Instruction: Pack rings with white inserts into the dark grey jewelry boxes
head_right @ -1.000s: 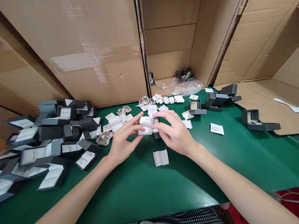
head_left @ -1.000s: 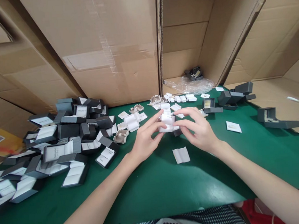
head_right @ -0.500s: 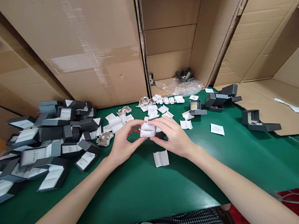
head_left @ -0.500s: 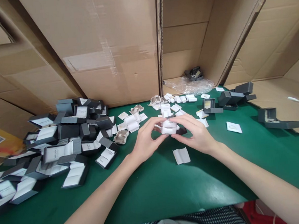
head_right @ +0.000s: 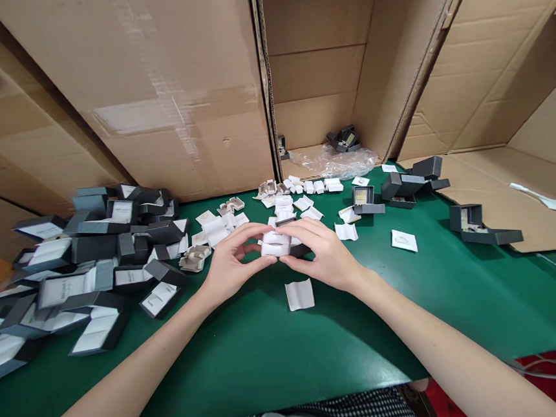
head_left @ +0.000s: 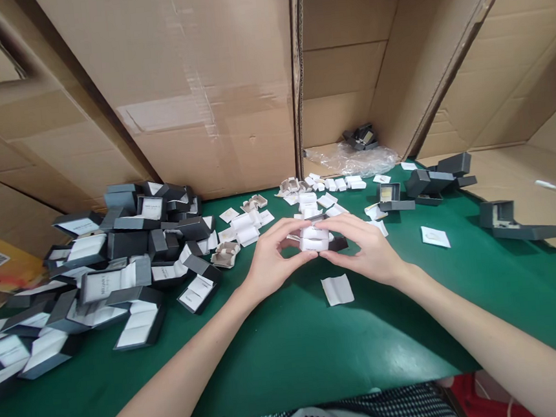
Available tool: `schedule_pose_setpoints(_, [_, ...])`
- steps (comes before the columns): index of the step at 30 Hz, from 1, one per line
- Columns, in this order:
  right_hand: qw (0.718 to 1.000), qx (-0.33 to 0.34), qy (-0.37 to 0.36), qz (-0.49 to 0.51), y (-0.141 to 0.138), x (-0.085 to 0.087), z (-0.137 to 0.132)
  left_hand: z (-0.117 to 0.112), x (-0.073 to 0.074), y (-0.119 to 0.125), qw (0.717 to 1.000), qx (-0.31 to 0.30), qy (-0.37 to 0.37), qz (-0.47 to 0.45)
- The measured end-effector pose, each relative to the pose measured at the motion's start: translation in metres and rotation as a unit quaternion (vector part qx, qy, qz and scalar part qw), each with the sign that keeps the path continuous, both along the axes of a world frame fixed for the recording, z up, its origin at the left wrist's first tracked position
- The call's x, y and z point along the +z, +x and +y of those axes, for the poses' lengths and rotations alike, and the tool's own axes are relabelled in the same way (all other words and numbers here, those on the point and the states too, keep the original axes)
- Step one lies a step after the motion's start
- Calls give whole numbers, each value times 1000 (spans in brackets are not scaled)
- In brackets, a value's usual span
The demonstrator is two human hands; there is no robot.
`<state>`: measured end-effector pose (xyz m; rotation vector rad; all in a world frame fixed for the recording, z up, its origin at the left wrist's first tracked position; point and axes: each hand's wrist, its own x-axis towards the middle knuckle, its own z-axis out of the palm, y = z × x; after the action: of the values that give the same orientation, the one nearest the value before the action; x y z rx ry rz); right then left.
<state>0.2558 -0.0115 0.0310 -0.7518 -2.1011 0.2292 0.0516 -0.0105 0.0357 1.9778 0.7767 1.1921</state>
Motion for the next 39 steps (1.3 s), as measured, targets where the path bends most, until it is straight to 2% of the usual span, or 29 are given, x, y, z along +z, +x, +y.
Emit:
schedule_pose_setpoints(10, [1000, -10, -15, 19, -3, -1, -2, -1, -4, 3, 997, -13, -53, -46])
schedule_pose_setpoints(17, [999, -21, -30, 10, -2, -1, -1, 0, -4, 3, 995, -1, -85, -56])
schedule_pose_setpoints(26, [997, -34, -52, 49, 0, -1, 0, 5, -1, 2, 975, 26, -164, -146])
schedule_pose_setpoints(32, [997, -38, -48, 50, -2, 0, 0, 3, 2, 0, 976, 8, -183, -120])
schedule_pose_setpoints(36, [998, -14, -53, 42, -1, 0, 0, 1, 2, 1, 978, -20, -178, -105])
schedule_pose_setpoints(39, [999, 5, -41, 35, -1, -1, 0, 0, -1, 2, 985, -17, -154, -81])
